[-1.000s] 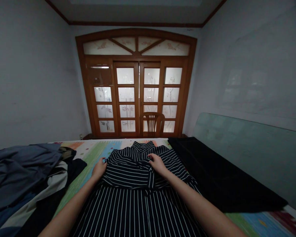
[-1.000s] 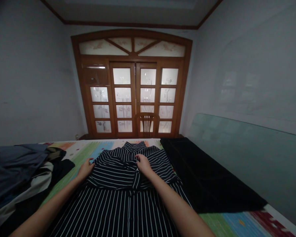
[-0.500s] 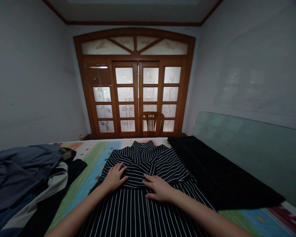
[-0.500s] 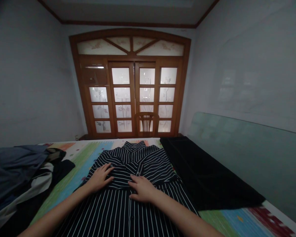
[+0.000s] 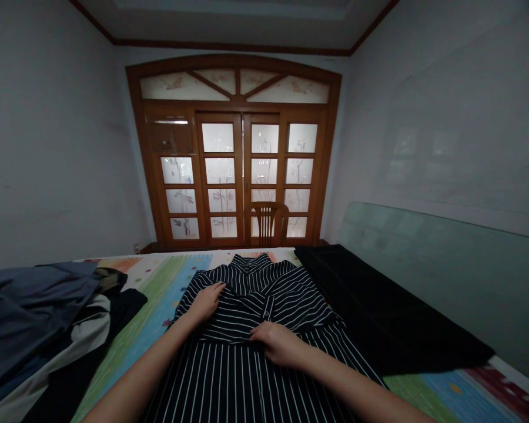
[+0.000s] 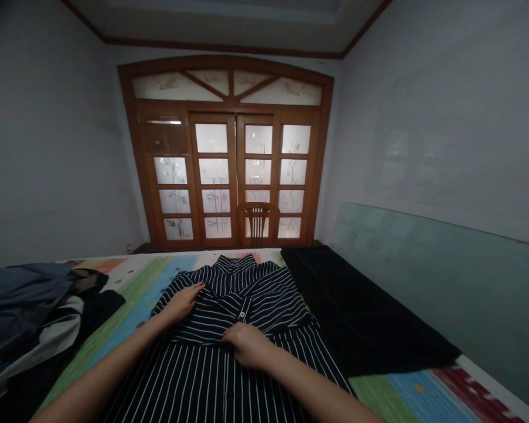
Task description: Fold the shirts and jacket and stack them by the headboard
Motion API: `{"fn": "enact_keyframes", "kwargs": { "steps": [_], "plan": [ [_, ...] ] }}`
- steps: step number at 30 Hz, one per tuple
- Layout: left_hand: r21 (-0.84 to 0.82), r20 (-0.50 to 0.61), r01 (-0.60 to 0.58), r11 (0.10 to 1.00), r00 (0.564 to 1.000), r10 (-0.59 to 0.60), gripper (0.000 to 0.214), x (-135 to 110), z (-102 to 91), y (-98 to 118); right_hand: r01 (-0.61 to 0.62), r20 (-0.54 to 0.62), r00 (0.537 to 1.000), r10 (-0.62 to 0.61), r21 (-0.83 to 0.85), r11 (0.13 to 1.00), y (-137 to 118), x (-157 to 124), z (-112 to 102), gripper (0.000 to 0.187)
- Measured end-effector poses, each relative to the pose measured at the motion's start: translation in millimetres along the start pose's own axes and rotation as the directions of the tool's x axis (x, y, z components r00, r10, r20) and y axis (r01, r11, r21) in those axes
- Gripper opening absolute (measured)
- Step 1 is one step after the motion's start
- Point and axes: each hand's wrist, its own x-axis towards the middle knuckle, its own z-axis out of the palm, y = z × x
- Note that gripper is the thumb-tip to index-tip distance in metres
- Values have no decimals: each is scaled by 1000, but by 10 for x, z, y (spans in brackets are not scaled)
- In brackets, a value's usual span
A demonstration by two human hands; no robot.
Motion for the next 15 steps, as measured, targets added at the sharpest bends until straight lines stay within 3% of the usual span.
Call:
{"fn": "enact_keyframes", "kwargs": {
  "steps": [3,7,15],
  "plan": [
    [49,-18,-28,998,999,29,52,212,-62,-27,-28,-16,999,29,11,1000,26,-8,40,42],
    [126,-1,-69,990,998,70,37,384,-117,-63,-20,-55,998,20,-5,1000,78,-15,110,38],
    [236,-62,30,971,998,-16,32,404,-85,-203,75,-116,991,-71,29,997,-11,-64,191,37]
  ]
}}
